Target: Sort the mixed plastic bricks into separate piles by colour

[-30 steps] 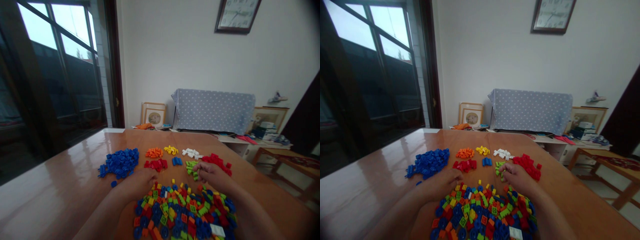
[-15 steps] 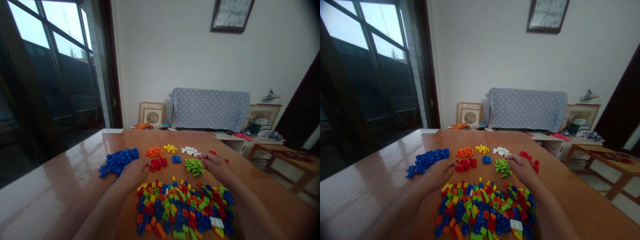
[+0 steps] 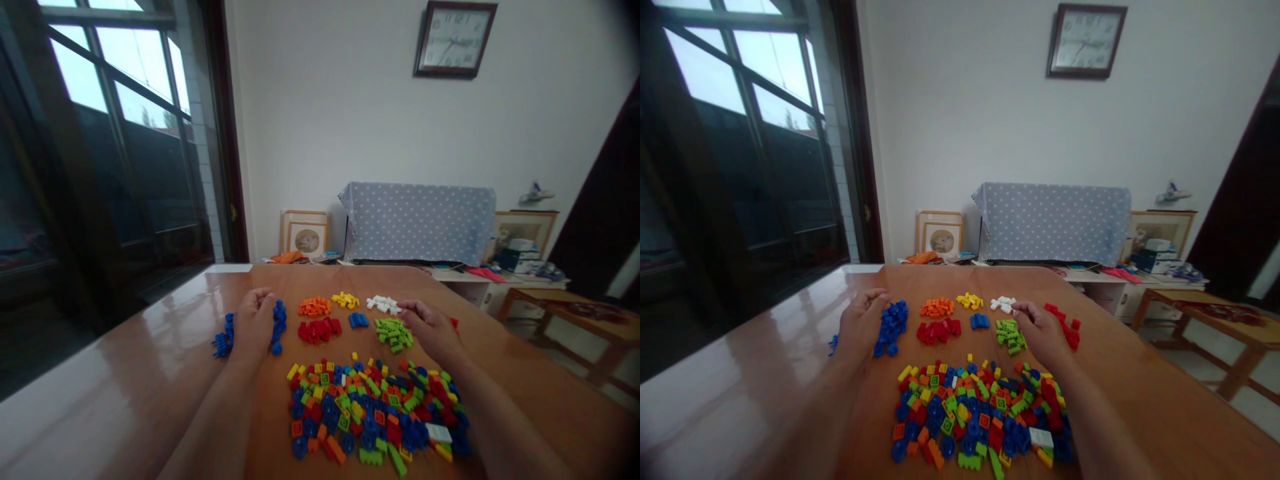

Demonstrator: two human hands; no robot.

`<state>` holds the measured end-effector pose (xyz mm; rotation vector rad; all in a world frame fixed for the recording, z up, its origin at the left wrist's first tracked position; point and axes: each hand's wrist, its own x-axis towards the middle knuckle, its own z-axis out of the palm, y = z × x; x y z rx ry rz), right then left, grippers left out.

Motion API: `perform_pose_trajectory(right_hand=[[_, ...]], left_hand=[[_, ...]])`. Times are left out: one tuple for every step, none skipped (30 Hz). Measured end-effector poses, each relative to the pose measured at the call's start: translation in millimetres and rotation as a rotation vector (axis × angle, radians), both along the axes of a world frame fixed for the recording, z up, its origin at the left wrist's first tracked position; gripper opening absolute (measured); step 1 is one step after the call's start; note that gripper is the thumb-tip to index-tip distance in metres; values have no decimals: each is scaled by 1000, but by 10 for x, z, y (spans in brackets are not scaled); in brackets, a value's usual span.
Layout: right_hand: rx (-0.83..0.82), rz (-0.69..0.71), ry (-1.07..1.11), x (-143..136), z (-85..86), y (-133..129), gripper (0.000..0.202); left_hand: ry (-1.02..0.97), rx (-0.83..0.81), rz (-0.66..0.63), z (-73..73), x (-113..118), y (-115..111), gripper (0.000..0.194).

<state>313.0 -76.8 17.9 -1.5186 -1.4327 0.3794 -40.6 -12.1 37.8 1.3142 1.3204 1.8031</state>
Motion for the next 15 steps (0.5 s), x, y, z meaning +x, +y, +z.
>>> perform_pose_trajectory(right_hand=[[-10,2,-22,-17,21,-8,40],[-24,6,-47,-34,38,-14,39],[-40,12,-72,-52,54,-18,38],[-55,24,-92,-72,67,-20,37],[-69,42,-106,-92,78,-22,37],[-84,63,-116,-112,88,-23,37],[-99,90,-121,-130,97,-22,36],[-116,124,-127,-144,104,-20,37],[-137,163,-136,-155,110,-14,37],[-156,196,-147,-162,113,-5,36],[-172,224,-164,-166,115,8,35],[-185,248,-185,-169,115,26,34],[-194,264,-212,-173,111,49,31],[-202,266,-247,-180,105,78,29],[-219,254,-296,-191,96,113,27]], left_hand=[[-73,3,10,24,-26,-3,26],[-143,3,16,43,-54,-3,27],[-206,5,25,55,-85,0,28],[-263,4,37,61,-120,8,28],[-320,0,45,60,-157,21,28],[-383,-11,47,54,-194,36,28],[-453,-27,38,46,-229,53,28],[-525,-48,23,37,-259,68,28],[-590,-70,2,29,-283,80,27],[-645,-94,-19,24,-298,88,26],[-684,-117,-38,22,-306,91,25],[-708,-136,-51,23,-306,89,24],[-721,-152,-59,26,-300,85,23],[-725,-164,-64,31,-290,79,23],[-722,-174,-73,36,-278,73,23]])
